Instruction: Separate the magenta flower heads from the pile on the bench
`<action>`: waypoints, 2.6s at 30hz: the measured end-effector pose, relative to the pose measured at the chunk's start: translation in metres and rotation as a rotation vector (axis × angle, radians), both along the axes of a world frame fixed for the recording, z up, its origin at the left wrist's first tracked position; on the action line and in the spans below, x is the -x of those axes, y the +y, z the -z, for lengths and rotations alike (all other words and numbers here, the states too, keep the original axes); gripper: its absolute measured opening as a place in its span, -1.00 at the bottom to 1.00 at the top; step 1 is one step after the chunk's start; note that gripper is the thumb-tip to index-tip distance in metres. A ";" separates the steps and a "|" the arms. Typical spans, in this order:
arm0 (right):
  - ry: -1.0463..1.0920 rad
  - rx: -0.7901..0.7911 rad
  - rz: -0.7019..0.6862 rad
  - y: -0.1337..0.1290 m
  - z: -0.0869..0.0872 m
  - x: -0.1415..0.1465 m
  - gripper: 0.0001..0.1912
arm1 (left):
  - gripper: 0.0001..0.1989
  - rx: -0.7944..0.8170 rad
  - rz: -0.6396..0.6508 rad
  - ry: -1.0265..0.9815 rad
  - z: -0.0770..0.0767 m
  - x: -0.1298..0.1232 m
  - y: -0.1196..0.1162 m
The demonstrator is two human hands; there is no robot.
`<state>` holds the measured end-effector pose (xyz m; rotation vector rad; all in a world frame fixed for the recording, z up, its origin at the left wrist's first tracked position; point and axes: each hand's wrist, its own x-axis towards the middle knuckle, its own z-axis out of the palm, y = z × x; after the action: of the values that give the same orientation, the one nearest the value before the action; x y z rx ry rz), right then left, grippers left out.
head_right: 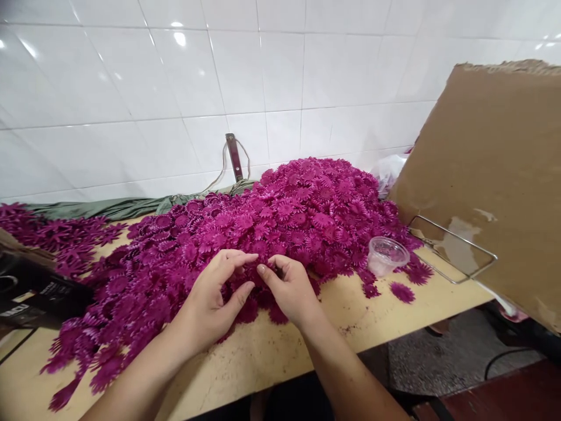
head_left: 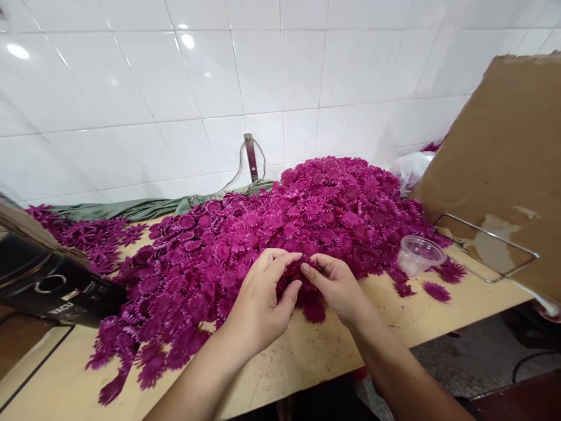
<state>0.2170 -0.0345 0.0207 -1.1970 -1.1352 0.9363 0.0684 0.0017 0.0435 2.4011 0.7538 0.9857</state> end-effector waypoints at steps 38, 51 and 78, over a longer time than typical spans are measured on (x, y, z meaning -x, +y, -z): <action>0.057 -0.004 0.259 -0.002 0.008 -0.040 -0.46 | -0.91 0.114 0.057 0.128 -0.019 -0.067 0.018; 0.092 -0.099 0.203 -0.005 0.008 -0.032 -0.61 | -0.88 0.172 -0.123 -0.016 -0.011 -0.073 0.023; 0.357 -0.054 0.208 0.002 0.008 -0.026 -0.47 | -0.94 0.516 0.144 -0.087 -0.010 -0.066 0.025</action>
<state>0.2432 -0.0328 0.0131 -1.0315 -0.7325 0.9097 0.1340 0.0262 0.0536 1.9227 0.6917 0.7243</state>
